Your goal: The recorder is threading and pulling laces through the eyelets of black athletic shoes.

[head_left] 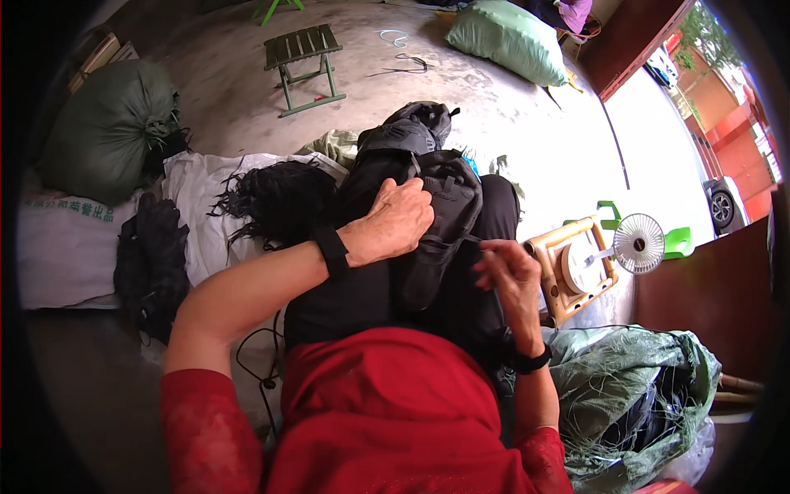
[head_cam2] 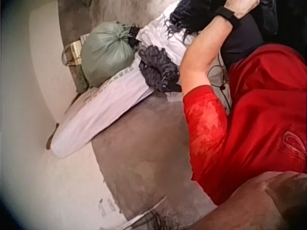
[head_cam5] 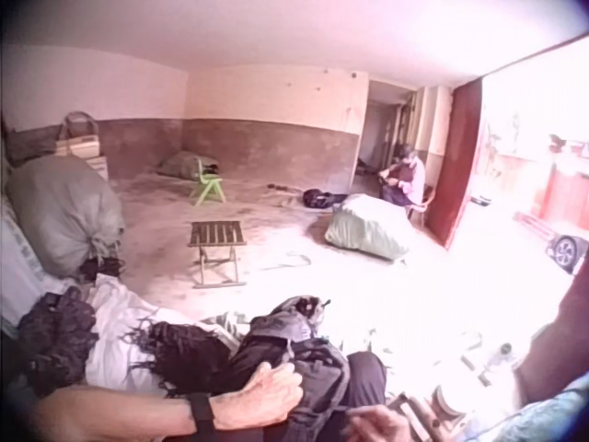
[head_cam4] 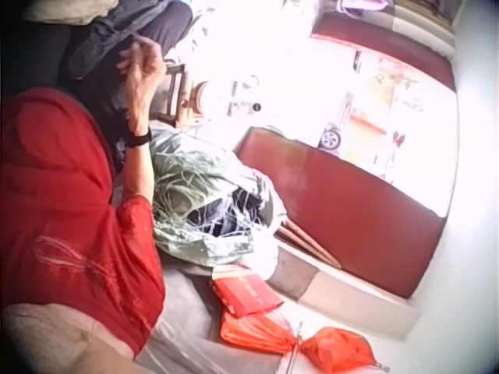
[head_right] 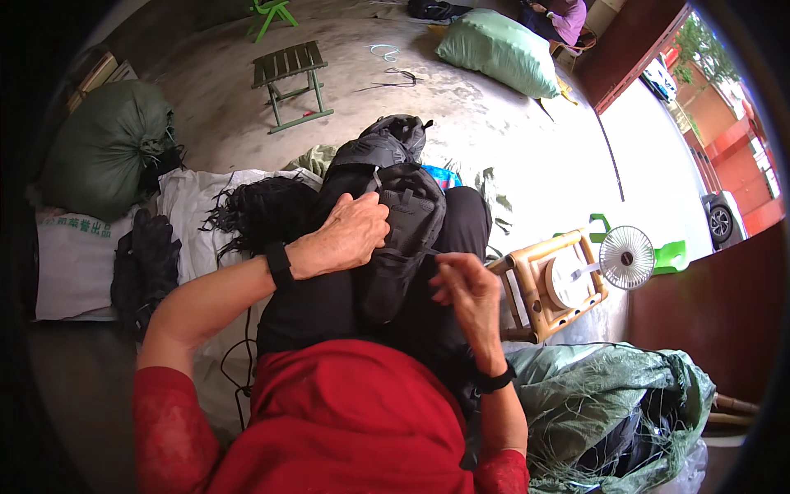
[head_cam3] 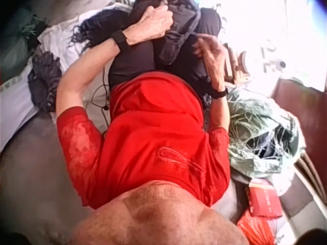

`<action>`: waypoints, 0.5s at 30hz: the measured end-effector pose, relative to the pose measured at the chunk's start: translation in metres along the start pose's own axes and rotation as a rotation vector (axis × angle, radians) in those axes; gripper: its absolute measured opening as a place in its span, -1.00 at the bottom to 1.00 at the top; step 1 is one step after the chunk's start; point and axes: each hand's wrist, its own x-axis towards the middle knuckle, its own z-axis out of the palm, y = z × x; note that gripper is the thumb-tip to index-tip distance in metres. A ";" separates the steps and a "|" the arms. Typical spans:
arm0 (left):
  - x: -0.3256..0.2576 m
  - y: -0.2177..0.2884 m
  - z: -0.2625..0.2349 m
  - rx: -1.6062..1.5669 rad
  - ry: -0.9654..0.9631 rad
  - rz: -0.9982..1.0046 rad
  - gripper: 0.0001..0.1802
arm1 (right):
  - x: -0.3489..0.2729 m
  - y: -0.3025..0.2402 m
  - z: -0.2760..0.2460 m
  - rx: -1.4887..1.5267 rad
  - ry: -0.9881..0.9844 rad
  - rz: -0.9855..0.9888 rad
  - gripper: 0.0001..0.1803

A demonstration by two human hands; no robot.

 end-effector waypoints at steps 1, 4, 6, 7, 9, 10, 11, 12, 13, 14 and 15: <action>0.005 0.001 -0.002 -0.131 -0.118 -0.086 -0.85 | 0.000 0.003 0.007 0.059 -0.050 0.033 -0.82; 0.013 -0.016 -0.008 -1.252 -0.059 -0.321 -0.75 | 0.008 -0.002 0.028 0.178 -0.115 0.045 -0.76; 0.014 -0.010 -0.004 -1.657 0.017 -0.409 -0.71 | 0.020 -0.014 0.044 0.254 -0.152 0.065 -0.69; 0.015 -0.007 0.004 -1.581 0.060 -0.324 -0.71 | 0.025 -0.012 0.053 0.330 -0.156 0.118 -0.74; 0.020 -0.003 -0.006 -1.692 -0.078 -0.471 -0.74 | 0.035 -0.004 0.061 0.422 -0.227 0.134 -0.79; 0.023 -0.003 -0.004 -1.699 -0.076 -0.463 -0.74 | 0.036 -0.003 0.061 0.431 -0.205 0.123 -0.81; 0.023 -0.003 -0.002 -1.651 -0.061 -0.447 -0.78 | 0.035 -0.009 0.058 0.423 -0.206 0.126 -0.81; 0.020 -0.004 -0.001 -1.600 -0.043 -0.438 -0.79 | 0.032 -0.023 0.047 0.364 -0.113 0.145 -0.81; 0.017 -0.005 -0.003 -1.606 -0.031 -0.440 -0.79 | 0.030 -0.039 0.030 0.301 -0.020 0.161 -0.80; 0.015 -0.005 -0.007 -1.478 -0.002 -0.373 -0.78 | 0.031 -0.054 -0.003 0.236 0.002 0.077 -0.80; 0.012 -0.004 -0.010 -1.342 0.023 -0.312 -0.74 | 0.043 -0.045 -0.057 -0.442 0.003 -0.572 -0.83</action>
